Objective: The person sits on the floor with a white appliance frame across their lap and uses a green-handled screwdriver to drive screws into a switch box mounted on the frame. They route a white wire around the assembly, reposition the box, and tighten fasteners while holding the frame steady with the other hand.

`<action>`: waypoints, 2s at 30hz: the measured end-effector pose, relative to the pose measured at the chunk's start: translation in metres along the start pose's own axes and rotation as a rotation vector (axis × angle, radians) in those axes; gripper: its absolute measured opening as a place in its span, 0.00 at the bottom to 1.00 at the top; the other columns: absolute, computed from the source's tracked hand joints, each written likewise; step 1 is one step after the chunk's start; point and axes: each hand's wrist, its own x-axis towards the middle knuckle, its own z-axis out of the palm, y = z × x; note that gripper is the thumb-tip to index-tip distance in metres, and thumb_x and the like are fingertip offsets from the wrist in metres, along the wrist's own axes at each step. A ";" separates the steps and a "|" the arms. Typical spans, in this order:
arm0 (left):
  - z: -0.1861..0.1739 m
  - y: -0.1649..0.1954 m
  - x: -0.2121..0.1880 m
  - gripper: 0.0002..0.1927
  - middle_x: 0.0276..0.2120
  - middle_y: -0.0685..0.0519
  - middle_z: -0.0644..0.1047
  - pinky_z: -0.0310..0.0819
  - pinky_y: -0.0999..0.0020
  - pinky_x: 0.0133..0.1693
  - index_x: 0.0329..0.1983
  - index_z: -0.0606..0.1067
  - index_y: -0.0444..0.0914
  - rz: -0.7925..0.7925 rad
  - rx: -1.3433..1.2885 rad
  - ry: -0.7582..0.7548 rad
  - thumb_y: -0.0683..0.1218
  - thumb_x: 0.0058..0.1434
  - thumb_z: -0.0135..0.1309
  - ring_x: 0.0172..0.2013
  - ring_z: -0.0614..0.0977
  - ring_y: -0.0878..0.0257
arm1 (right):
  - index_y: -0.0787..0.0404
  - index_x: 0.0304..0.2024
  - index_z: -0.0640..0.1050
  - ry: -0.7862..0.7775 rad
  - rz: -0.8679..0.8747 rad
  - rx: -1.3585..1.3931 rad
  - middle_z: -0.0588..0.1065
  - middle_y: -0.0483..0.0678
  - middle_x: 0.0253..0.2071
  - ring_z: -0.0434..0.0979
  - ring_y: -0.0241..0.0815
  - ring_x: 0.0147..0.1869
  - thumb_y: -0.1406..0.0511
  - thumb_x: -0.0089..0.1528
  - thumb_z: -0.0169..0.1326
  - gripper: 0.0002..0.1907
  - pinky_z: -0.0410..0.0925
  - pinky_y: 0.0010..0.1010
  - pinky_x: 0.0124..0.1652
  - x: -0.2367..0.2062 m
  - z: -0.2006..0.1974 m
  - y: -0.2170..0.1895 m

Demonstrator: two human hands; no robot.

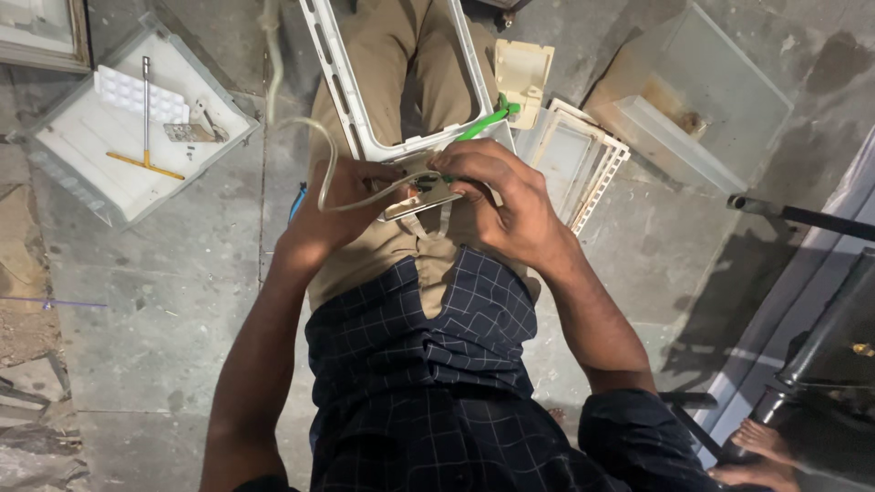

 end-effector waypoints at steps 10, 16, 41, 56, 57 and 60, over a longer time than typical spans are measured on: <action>0.006 -0.011 -0.007 0.16 0.22 0.56 0.78 0.68 0.71 0.28 0.48 0.84 0.38 0.065 -0.245 -0.033 0.53 0.66 0.59 0.26 0.72 0.75 | 0.64 0.56 0.72 -0.008 0.025 -0.098 0.78 0.56 0.52 0.82 0.53 0.59 0.79 0.66 0.60 0.18 0.76 0.38 0.58 -0.001 0.001 -0.008; 0.004 -0.007 -0.006 0.15 0.18 0.54 0.75 0.65 0.68 0.25 0.46 0.84 0.38 -0.005 -0.098 -0.019 0.52 0.65 0.59 0.21 0.71 0.72 | 0.65 0.58 0.70 0.165 -0.073 -0.219 0.78 0.56 0.52 0.82 0.53 0.57 0.76 0.67 0.64 0.21 0.78 0.36 0.55 -0.005 0.020 -0.014; 0.003 0.001 -0.013 0.18 0.16 0.60 0.70 0.53 0.73 0.21 0.43 0.84 0.33 -0.052 -0.268 -0.039 0.53 0.61 0.63 0.19 0.65 0.76 | 0.63 0.64 0.63 0.054 -0.004 -0.089 0.72 0.63 0.62 0.73 0.60 0.69 0.82 0.65 0.53 0.27 0.70 0.44 0.65 -0.002 0.001 -0.019; 0.003 0.001 -0.007 0.16 0.16 0.57 0.75 0.59 0.72 0.20 0.45 0.84 0.36 -0.047 -0.130 -0.029 0.53 0.63 0.60 0.18 0.69 0.75 | 0.64 0.58 0.72 0.186 -0.029 -0.265 0.77 0.57 0.52 0.82 0.51 0.56 0.75 0.65 0.64 0.21 0.76 0.36 0.53 -0.003 0.019 -0.028; 0.002 0.004 -0.007 0.16 0.16 0.59 0.75 0.57 0.71 0.20 0.45 0.84 0.36 -0.023 -0.178 -0.044 0.53 0.64 0.59 0.19 0.68 0.75 | 0.64 0.58 0.71 0.183 -0.029 -0.247 0.77 0.57 0.53 0.81 0.51 0.57 0.75 0.65 0.64 0.21 0.76 0.37 0.54 -0.002 0.018 -0.029; 0.001 0.009 -0.011 0.17 0.22 0.63 0.76 0.59 0.73 0.23 0.43 0.84 0.34 0.086 -0.389 -0.105 0.54 0.68 0.59 0.23 0.69 0.78 | 0.68 0.58 0.68 0.083 0.016 -0.060 0.73 0.63 0.58 0.75 0.59 0.64 0.79 0.65 0.53 0.19 0.70 0.44 0.61 0.000 0.004 -0.023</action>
